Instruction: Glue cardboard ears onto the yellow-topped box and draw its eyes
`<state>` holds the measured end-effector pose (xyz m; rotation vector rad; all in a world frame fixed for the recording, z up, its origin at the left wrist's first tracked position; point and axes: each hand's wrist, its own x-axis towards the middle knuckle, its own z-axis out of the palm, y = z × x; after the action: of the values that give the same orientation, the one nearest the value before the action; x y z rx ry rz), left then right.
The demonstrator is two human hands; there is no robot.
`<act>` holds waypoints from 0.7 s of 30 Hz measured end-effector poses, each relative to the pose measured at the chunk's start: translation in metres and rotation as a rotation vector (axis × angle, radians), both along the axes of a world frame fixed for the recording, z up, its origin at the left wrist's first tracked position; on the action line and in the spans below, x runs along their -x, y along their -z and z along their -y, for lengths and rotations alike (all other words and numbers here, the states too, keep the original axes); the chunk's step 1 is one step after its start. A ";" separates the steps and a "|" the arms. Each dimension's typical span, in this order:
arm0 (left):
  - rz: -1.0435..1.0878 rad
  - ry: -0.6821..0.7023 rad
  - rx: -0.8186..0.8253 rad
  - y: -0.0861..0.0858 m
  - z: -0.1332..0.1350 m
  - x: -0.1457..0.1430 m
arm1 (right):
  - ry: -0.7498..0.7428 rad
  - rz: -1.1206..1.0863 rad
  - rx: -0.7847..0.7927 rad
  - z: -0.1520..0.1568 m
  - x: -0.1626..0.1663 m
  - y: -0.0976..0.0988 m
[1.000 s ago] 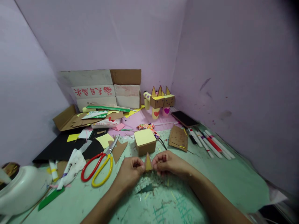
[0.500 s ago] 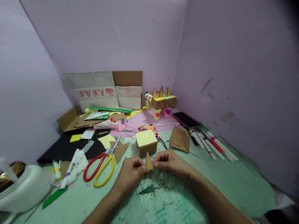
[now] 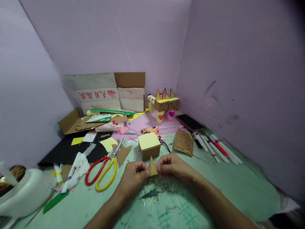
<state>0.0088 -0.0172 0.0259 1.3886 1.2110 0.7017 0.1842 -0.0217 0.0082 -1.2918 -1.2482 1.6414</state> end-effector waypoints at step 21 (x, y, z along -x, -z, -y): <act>-0.809 0.002 -0.428 0.015 0.018 -0.009 | 0.476 -0.232 -0.249 -0.002 -0.014 -0.006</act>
<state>0.0179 -0.0352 0.0104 2.1468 1.7385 0.4030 0.1979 -0.0197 0.0142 -1.1019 -0.8869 1.2127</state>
